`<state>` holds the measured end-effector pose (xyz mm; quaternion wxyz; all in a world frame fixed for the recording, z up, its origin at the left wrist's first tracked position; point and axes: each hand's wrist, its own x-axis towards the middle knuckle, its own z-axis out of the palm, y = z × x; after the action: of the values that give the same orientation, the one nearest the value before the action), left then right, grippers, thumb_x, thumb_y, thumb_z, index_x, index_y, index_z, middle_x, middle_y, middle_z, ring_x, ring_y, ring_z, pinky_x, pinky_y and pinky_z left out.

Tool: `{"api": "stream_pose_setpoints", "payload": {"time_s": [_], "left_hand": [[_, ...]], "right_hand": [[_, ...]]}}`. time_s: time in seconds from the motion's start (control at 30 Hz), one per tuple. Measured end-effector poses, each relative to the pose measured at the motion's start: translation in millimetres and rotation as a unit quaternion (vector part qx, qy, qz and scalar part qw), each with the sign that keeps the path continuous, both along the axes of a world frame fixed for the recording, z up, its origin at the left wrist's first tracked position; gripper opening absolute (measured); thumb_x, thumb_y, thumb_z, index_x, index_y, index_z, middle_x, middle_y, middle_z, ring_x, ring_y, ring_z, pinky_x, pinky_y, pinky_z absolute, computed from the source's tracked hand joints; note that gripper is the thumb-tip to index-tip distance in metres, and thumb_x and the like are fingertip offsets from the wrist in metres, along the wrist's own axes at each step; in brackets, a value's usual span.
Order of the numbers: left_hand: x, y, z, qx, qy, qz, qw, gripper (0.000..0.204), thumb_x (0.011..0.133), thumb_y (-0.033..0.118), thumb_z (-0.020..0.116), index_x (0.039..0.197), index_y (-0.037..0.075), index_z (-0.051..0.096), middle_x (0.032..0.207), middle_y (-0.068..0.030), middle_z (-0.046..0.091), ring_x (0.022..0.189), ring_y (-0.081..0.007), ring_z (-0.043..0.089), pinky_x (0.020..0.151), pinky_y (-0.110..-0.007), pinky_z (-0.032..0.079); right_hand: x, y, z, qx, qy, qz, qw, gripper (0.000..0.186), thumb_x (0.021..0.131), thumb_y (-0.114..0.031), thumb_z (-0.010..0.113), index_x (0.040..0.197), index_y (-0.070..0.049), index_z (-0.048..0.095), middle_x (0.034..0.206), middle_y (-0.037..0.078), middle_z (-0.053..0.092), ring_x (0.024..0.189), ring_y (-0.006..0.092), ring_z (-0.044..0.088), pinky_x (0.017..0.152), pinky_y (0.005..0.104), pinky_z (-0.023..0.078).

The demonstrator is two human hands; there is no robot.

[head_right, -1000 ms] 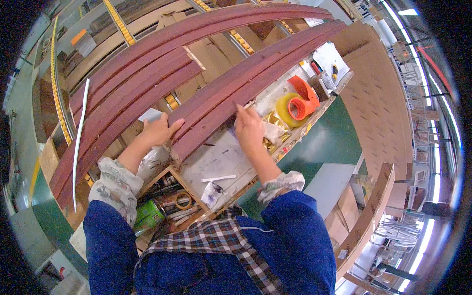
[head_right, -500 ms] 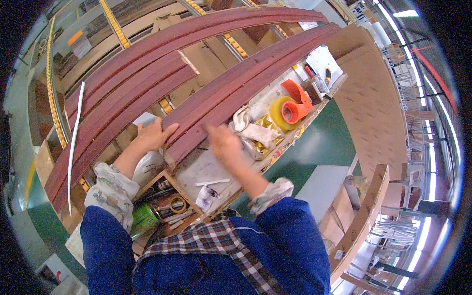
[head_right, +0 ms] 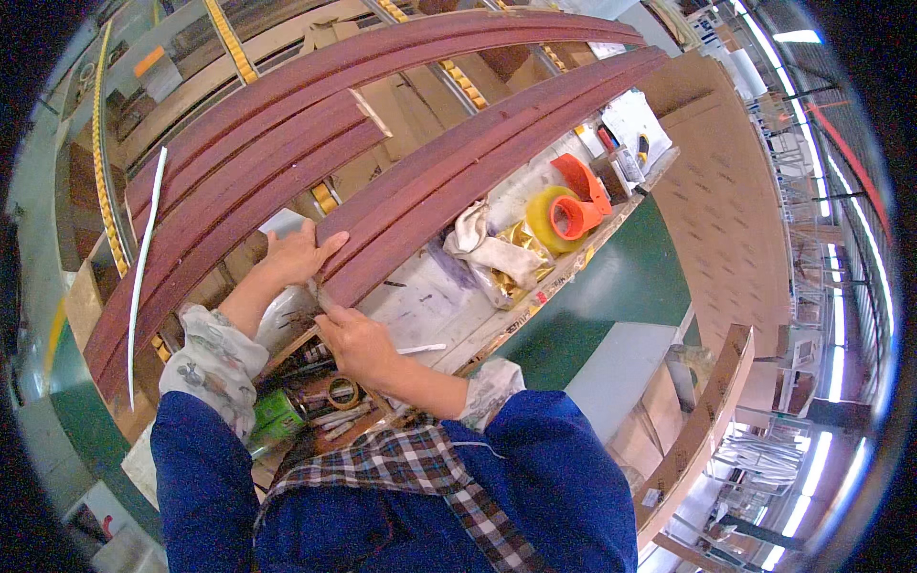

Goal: The person wipes and sands reddish-brown wooden planks on a workbench, then uses a small brush to apply a substance to the edges. They handle a document and a small wooden block while working on the planks.

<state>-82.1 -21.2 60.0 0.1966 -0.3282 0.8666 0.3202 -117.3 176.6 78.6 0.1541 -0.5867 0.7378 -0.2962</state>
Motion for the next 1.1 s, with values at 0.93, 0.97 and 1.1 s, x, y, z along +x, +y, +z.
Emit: {"api": "stream_pose_setpoints", "payload": {"time_s": [0.93,0.97,1.1], "left_hand": [[1,4,-1,-0.015,0.029,0.015,0.999,0.093,0.082,0.079,0.028,0.119,-0.004,0.047,0.102,-0.025,0.064,0.107,-0.0351,0.059,0.107,-0.056,0.014],[-2,3,0,-0.015,0.027,0.013,0.999,0.093,0.082,0.079,0.028,0.118,-0.005,0.046,0.101,-0.0251,0.064,0.107,-0.0355,0.06,0.107,-0.057,0.013],[-3,2,3,-0.007,0.012,0.008,1.0,0.092,0.082,0.079,0.027,0.117,-0.004,0.046,0.099,-0.024,0.065,0.104,-0.0373,0.06,0.106,-0.057,0.014]], "right_hand": [[4,5,-12,-0.123,-0.038,-0.046,0.991,0.03,0.079,-0.004,0.059,0.109,-0.004,0.062,0.077,0.012,0.054,0.067,0.0299,0.058,0.057,0.038,0.049],[-9,3,-10,-0.101,-0.004,-0.083,0.991,0.029,0.078,-0.004,0.059,0.108,-0.004,0.062,0.077,0.012,0.054,0.067,0.0297,0.058,0.057,0.038,0.049],[-11,0,0,-0.04,0.018,-0.089,0.995,0.025,0.08,-0.004,0.056,0.104,-0.003,0.062,0.081,0.013,0.055,0.073,0.0314,0.059,0.061,0.0392,0.049]]}}
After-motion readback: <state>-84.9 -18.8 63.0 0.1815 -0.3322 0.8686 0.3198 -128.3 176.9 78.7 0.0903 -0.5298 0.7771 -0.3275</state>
